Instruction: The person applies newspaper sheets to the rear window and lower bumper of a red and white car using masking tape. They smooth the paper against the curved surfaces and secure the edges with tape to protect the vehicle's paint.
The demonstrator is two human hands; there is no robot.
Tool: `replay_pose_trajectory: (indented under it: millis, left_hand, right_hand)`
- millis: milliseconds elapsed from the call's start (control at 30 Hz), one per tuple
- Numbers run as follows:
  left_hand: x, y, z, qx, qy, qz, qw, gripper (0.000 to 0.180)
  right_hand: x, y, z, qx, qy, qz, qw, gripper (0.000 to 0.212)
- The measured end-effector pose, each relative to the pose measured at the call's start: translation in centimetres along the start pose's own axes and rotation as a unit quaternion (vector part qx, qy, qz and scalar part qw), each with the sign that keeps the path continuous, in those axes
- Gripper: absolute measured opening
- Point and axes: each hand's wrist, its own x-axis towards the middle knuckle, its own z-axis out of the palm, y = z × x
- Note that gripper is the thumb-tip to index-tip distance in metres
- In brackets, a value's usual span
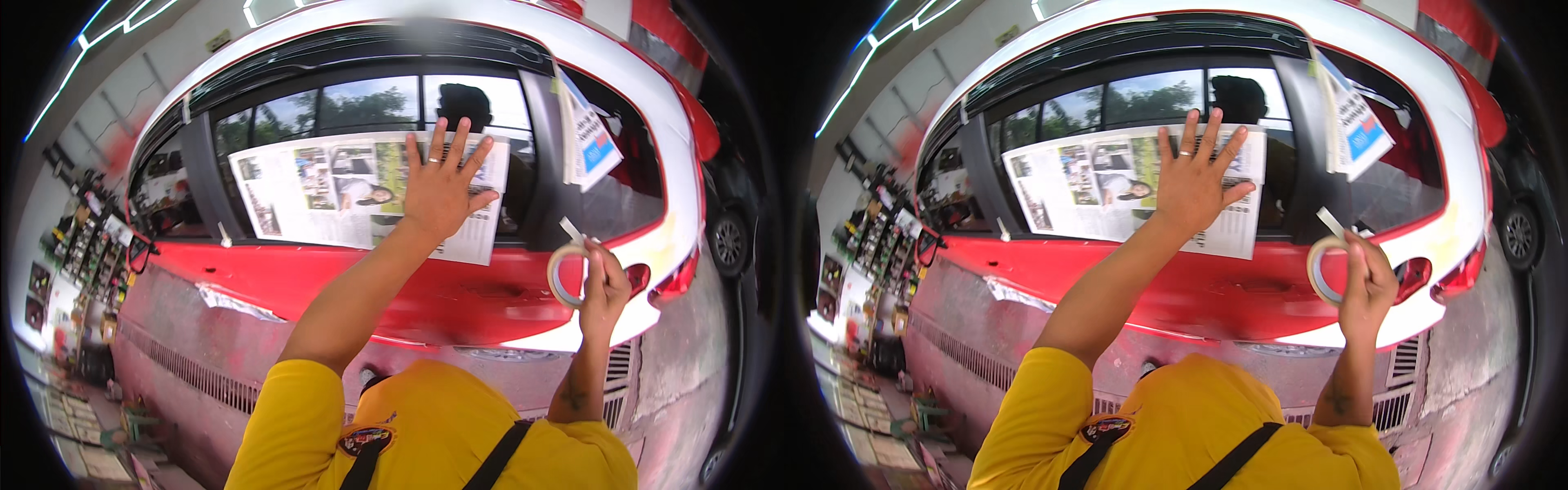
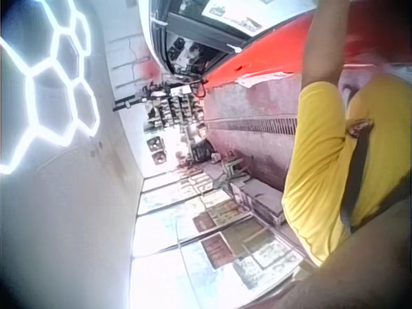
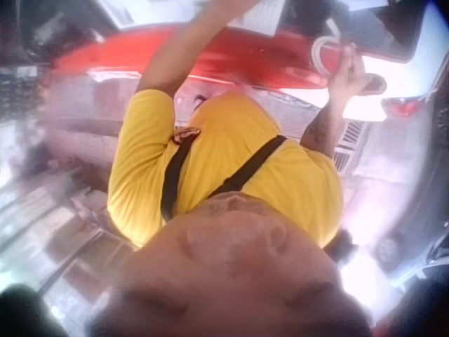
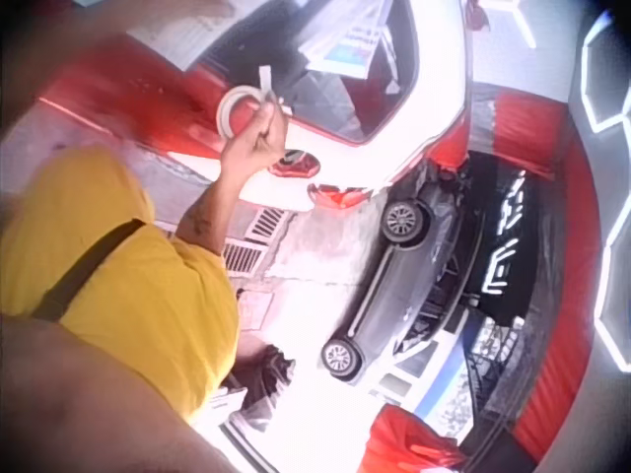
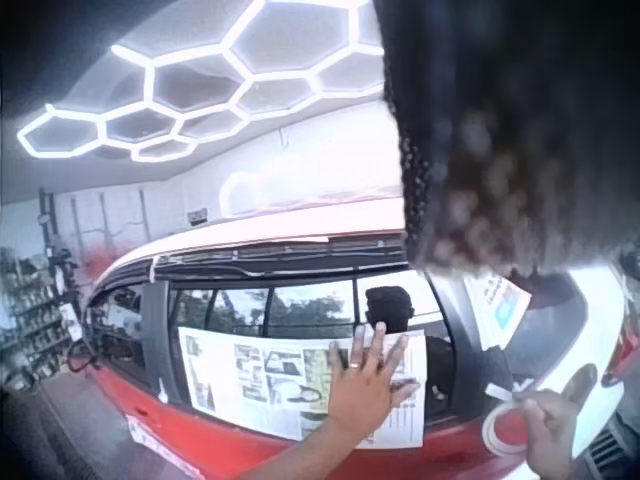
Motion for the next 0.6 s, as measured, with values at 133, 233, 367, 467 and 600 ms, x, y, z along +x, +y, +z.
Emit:
replay_pose_trajectory:
  millis: [133,233,367,467,600]
  left_hand:
    - [-6.2,-10.0,-0.6,0.029,-0.015,-0.141,0.989,0.088]
    - [-13.8,-22.3,-1.1,0.049,0.06,-0.329,0.941,0.082]
    - [-16.3,-33.8,-5.1,-0.179,0.249,-0.513,0.801,0.045]
    - [-15.2,-36.3,-5.3,-0.162,0.26,-0.453,0.837,0.039]
    - [-13.9,-35.6,-4.8,-0.118,0.263,-0.384,0.877,0.034]
  right_hand:
    - [-6.0,5.3,-3.0,0.058,0.036,0.156,0.985,0.035]
    - [-9.8,5.9,-4.4,0.305,0.157,0.334,0.878,0.043]
    - [-12.7,4.4,-5.2,0.35,0.15,0.373,0.846,0.054]
    - [-13.3,1.1,-2.5,0.325,0.145,0.364,0.861,0.052]
    - [-13.5,-1.8,2.1,0.324,0.1,0.346,0.875,0.05]
